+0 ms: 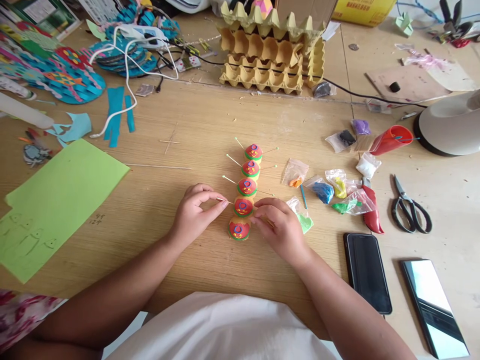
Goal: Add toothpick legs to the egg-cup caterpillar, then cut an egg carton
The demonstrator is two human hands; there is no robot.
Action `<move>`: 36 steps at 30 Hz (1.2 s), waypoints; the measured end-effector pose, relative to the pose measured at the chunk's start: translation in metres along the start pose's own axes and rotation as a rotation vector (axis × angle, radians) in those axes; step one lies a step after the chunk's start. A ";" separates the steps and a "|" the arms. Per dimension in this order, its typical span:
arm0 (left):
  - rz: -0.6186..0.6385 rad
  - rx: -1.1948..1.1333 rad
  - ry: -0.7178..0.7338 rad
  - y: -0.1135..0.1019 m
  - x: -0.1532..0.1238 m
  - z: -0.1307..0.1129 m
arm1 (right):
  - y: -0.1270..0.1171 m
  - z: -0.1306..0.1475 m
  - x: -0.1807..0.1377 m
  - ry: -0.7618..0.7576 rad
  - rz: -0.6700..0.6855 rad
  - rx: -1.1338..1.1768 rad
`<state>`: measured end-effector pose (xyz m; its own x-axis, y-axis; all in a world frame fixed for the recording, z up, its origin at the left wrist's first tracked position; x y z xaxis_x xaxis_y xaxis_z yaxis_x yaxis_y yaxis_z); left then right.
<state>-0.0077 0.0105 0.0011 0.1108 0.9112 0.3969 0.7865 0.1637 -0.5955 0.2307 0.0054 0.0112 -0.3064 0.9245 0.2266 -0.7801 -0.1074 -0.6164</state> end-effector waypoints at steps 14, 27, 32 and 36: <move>-0.023 -0.103 0.045 0.002 0.002 -0.008 | 0.002 -0.001 0.001 -0.004 -0.006 -0.008; 0.030 -0.109 0.020 0.002 -0.003 -0.001 | 0.008 -0.002 0.000 0.019 0.051 -0.024; 0.028 -0.143 -0.024 0.003 -0.004 0.002 | 0.007 -0.002 -0.001 0.022 0.048 -0.023; 0.023 -0.167 -0.052 0.002 -0.004 0.002 | 0.005 -0.001 -0.001 0.020 0.034 -0.028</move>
<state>-0.0077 0.0080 -0.0029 0.1018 0.9329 0.3454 0.8748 0.0814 -0.4777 0.2273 0.0041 0.0071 -0.3212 0.9276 0.1909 -0.7541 -0.1286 -0.6441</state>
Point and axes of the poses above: each hand's wrist, its own x-axis towards the middle knuckle, its own y-axis out of the palm, z = x × y, the point moved 1 cm from there along x, towards the middle knuckle, and after that the axes turned 9 degrees about y, right-handed, at the moved point
